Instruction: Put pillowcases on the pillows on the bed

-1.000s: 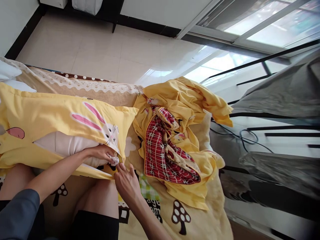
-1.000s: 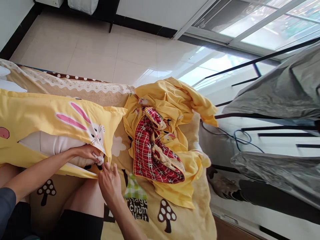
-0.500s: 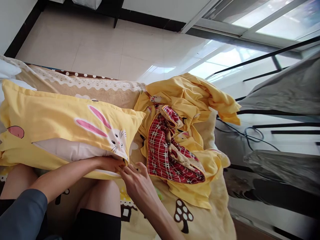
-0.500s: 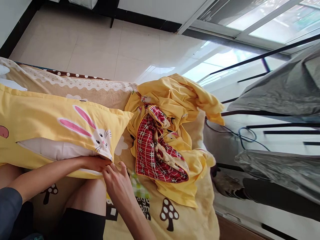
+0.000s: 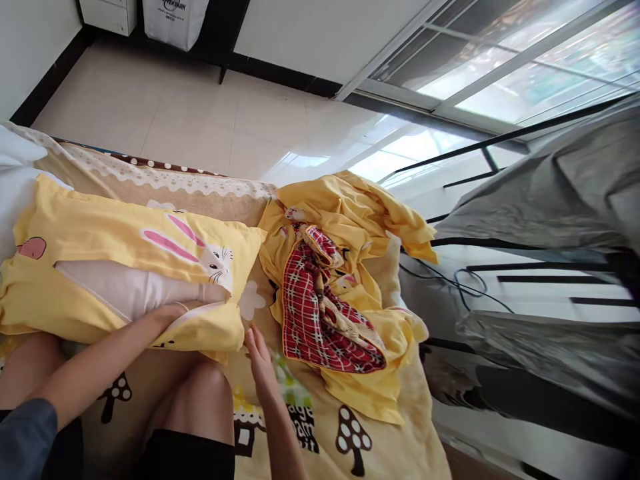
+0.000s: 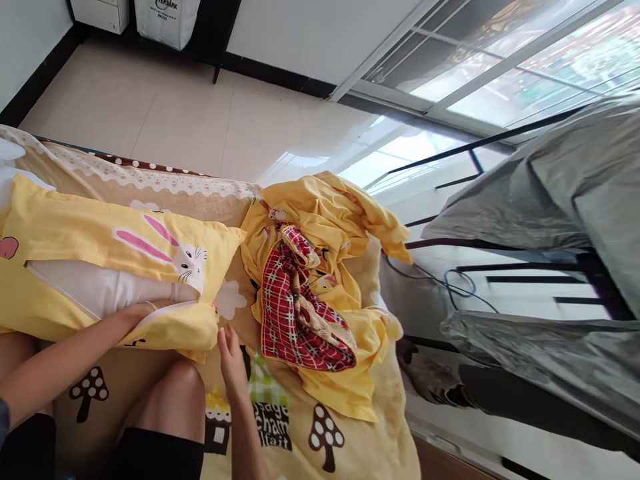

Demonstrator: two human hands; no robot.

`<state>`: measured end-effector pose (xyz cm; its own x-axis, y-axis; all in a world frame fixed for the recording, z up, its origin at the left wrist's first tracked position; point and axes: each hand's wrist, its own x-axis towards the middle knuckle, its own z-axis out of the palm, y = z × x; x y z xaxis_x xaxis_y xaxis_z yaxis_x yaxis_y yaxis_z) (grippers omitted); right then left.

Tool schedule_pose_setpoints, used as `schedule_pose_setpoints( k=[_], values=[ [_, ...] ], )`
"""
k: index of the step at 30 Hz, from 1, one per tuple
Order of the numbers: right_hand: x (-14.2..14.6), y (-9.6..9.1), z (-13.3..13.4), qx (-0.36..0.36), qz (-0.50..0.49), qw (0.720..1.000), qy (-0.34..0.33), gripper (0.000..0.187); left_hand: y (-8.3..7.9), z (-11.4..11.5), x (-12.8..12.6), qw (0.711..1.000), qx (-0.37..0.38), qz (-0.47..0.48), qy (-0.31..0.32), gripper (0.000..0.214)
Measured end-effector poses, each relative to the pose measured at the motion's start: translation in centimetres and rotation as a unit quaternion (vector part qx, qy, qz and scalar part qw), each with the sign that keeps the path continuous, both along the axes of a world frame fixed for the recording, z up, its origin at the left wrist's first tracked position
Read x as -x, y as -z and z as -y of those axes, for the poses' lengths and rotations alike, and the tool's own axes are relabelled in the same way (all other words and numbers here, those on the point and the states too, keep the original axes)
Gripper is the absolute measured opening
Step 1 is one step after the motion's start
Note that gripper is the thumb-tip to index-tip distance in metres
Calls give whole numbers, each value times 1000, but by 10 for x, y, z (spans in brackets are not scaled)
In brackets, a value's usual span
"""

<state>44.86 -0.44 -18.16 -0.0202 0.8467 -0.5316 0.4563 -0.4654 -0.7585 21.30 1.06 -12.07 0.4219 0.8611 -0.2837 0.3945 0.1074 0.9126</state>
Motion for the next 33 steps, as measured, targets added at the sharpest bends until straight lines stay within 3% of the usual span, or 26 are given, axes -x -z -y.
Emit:
schedule_pose_setpoints(
  k=[3,5,6,8,11,14,16,18,20,21,23,25,27,30,31,33],
  values=[
    [29,23,6,45,-114,992,36,71,-23,31,54,992,114,24,-42,66],
    [44,30,7,28,-117,990,67,69,-43,55,87,985,162,-22,-55,49],
    [49,33,6,12,-104,991,78,70,-52,65,99,983,152,-82,-58,40],
    [52,39,5,-23,-75,993,83,73,-60,81,110,967,59,-239,-71,28],
    [50,46,1,-71,-17,994,83,76,-42,88,104,889,-130,-416,-137,35],
    [42,39,-10,-90,27,995,35,71,-15,78,87,797,-277,-487,-225,35],
    [35,23,-15,-98,45,994,-11,65,-16,65,77,761,-337,-471,-294,31],
    [34,0,-8,-147,93,983,-54,60,-40,50,70,745,-400,-393,-361,29],
    [43,-21,18,-252,149,952,-92,58,-81,37,70,743,-468,-271,-395,28],
    [52,-30,37,-310,159,930,-120,56,-104,32,73,745,-498,-209,-391,26],
    [73,-42,81,-388,87,895,-203,45,-143,28,86,749,-544,-133,-354,21],
    [91,-49,119,-391,-15,871,-297,31,-163,30,109,746,-578,-156,-290,18],
    [100,-51,135,-364,-65,865,-339,21,-158,39,141,753,-574,-239,-217,19],
    [101,-49,108,-330,-70,888,-313,24,-114,61,197,806,-438,-358,-173,13],
    [102,-46,88,-305,-73,905,-288,28,-94,70,214,816,-372,-386,-215,14],
    [112,-38,43,-205,-91,955,-196,41,-52,86,240,792,-242,-401,-392,40]
  ],
)
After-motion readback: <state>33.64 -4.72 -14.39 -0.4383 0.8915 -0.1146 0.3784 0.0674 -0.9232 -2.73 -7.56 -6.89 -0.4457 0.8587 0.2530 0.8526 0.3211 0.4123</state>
